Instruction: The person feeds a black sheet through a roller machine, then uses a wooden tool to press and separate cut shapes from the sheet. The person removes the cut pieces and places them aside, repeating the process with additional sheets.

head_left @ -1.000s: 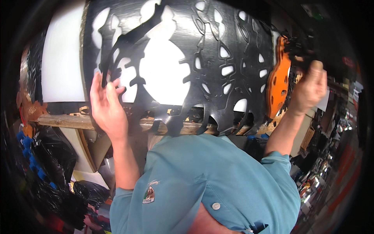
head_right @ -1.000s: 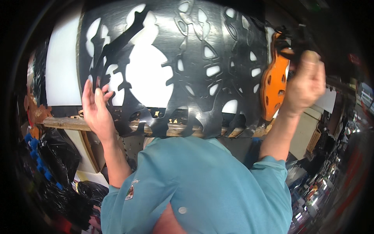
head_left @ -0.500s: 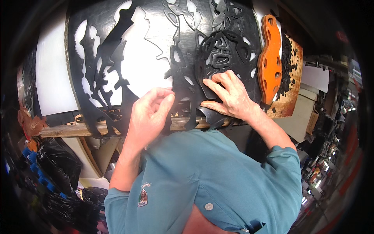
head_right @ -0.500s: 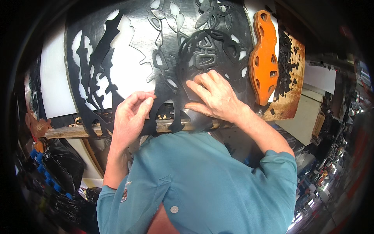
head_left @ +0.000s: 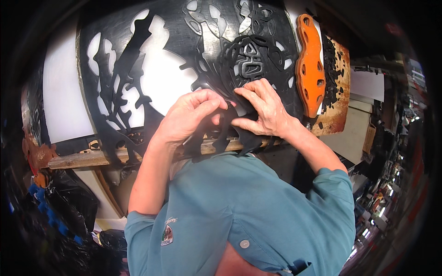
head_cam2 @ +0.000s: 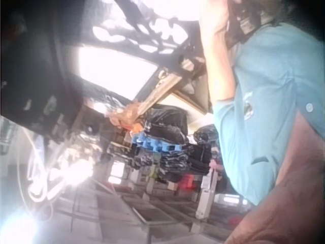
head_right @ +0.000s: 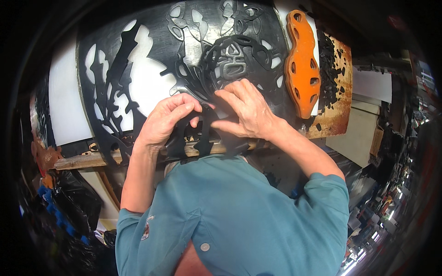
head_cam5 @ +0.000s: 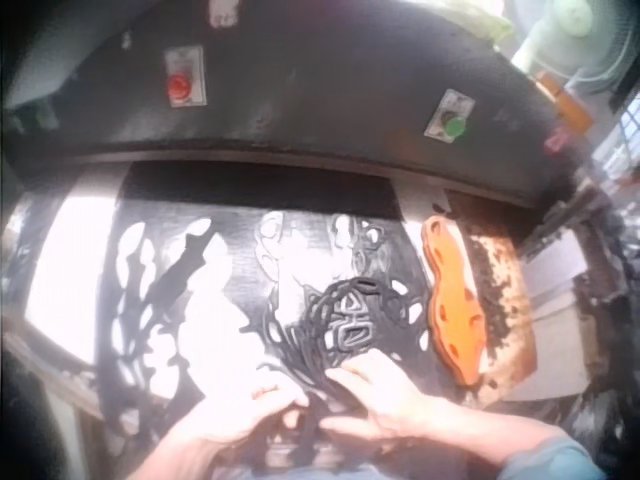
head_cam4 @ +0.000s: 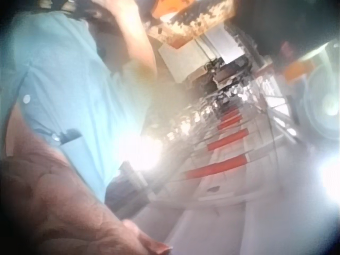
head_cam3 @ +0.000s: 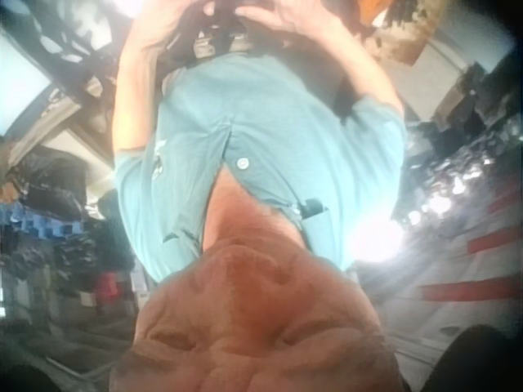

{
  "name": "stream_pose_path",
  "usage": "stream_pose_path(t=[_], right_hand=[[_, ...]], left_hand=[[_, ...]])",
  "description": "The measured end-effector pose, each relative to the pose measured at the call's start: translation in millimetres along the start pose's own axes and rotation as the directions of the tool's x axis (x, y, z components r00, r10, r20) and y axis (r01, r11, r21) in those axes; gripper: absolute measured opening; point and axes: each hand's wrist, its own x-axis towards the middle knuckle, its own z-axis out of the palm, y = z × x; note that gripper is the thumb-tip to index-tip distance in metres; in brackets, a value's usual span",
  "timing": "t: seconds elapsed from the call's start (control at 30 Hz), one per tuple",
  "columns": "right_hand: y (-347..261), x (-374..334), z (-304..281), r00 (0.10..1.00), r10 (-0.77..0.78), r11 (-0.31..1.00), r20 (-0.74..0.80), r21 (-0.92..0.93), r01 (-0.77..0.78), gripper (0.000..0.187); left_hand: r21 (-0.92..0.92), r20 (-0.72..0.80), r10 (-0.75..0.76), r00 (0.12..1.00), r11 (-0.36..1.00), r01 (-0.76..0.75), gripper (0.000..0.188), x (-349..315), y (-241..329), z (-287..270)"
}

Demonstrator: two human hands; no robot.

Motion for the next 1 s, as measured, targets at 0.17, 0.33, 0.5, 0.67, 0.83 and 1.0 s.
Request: stream_pose_path(t=[0.17, 0.33, 0.5, 0.67, 0.83, 1.0], right_hand=[[-2.6, 0.9, 5.5, 0.976, 0.183, 0.975, -0.121, 0.151, -0.165, 0.028], [3.7, 1.0, -16.3, 0.643, 0.766, 0.488, 0.017, 0.636, -0.598, 0.021], [6.5, 11.3, -47.1, 0.598, 0.801, 0.160, -0.004, 0.965, -0.208, 0.025], [-6.5, 24.6, -47.9, 0.643, 0.764, 0.067, 0.046, 0.986, -0.150, 0.029], [-10.6, 31.0, -41.0, 0.734, 0.675, 0.071, 0.071, 0.984, -0.161, 0.034], [-8.2, 34.7, -34.9, 0.781, 0.624, 0.172, 0.011, 0.974, -0.150, 0.033]], left_hand=[[-0.040, 0.049, 0.082, 0.995, 0.996, -0.080, 0.021, 0.8, -4.5, -3.8], [0.246, -0.083, 0.075, 0.994, 0.968, -0.052, 0.025, -12.2, -12.2, -3.5], [0.560, -0.285, 0.304, 0.909, 0.823, -0.099, 0.029, -31.8, -6.7, 7.0], [0.883, -0.165, 0.779, 0.605, 0.391, -0.262, 0.026, -24.3, 22.7, 36.0], [0.848, -0.045, 0.740, 0.671, 0.384, -0.366, 0.040, 39.6, 32.1, 81.2], [0.876, 0.038, 0.781, 0.623, 0.274, -0.397, 0.038, 63.6, 33.4, 83.2]])
